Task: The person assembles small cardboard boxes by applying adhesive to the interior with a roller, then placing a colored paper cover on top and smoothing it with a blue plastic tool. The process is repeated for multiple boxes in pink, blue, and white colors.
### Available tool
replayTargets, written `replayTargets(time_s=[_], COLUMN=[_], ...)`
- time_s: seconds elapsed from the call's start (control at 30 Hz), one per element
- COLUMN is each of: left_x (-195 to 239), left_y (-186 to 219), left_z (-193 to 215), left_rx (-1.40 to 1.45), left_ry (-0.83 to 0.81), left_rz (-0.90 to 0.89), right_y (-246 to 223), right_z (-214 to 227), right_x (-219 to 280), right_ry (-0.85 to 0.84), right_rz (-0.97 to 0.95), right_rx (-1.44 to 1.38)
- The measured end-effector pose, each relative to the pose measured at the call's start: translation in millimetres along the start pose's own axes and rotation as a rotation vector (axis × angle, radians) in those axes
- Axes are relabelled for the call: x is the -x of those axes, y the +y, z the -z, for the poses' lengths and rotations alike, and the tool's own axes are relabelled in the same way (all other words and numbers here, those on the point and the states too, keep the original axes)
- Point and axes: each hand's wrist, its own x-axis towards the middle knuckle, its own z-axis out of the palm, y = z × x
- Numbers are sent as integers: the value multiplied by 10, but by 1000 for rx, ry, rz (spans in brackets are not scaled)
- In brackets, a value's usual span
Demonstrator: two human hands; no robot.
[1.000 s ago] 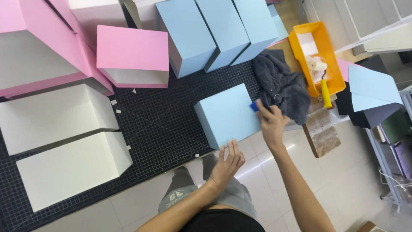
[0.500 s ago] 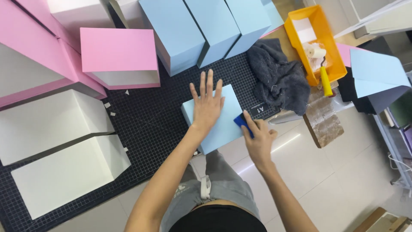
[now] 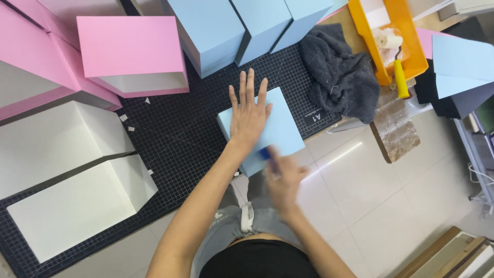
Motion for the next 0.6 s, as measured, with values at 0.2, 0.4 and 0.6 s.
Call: replayTargets(time_s=[0.2, 0.4, 0.6], left_x=[35, -2, 26], left_y=[-4, -14, 8], left_z=[44, 69, 36], left_rx=[31, 4, -8], left_ry=[-50, -21, -5], left_rz=[-5, -14, -2], right_y=[257, 15, 183], right_z=[58, -123, 103], right_x=[-162, 253, -100], right_ry=[37, -58, 49], right_rz=[-140, 76, -113], right_rx=[-276, -179, -174])
